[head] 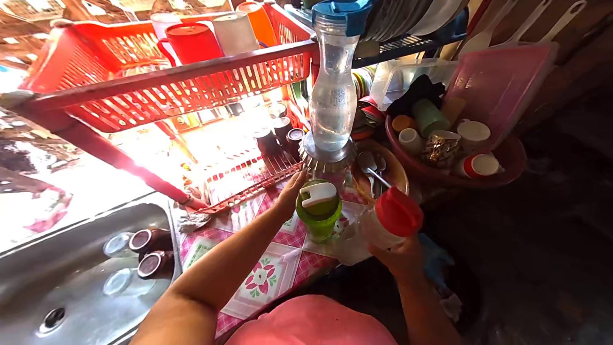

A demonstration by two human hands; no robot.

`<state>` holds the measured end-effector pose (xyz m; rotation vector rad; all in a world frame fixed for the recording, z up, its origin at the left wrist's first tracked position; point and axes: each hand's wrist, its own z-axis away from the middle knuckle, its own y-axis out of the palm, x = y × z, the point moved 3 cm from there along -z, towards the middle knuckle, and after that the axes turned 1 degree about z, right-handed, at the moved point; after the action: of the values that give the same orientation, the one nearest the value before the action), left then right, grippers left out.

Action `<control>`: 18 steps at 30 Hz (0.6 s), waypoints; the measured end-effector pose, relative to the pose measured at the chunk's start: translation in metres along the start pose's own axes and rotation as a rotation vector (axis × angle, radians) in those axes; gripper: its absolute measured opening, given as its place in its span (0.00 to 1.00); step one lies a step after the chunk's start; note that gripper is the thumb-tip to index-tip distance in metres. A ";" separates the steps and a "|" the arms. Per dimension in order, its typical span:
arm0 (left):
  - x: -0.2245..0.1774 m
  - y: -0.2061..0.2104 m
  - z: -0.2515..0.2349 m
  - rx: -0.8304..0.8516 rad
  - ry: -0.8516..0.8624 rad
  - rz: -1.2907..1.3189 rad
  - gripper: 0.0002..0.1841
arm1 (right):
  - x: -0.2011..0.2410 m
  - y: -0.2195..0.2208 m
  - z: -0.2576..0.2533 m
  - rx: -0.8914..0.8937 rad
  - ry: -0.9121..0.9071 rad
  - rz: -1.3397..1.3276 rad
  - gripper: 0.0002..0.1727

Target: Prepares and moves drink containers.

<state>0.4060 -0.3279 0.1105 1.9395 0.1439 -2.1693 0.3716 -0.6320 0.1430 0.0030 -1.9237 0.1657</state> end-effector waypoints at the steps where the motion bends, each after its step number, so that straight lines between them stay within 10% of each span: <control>1: 0.004 0.000 -0.004 -0.019 0.033 -0.007 0.23 | 0.003 -0.007 0.008 0.002 -0.037 0.005 0.55; 18: 0.000 -0.005 -0.014 0.089 -0.027 0.157 0.16 | -0.018 -0.063 0.059 -0.072 0.011 0.223 0.56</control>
<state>0.4185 -0.3197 0.1080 1.8966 -0.1078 -2.1320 0.3286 -0.7022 0.1129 -0.2610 -1.9156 0.2448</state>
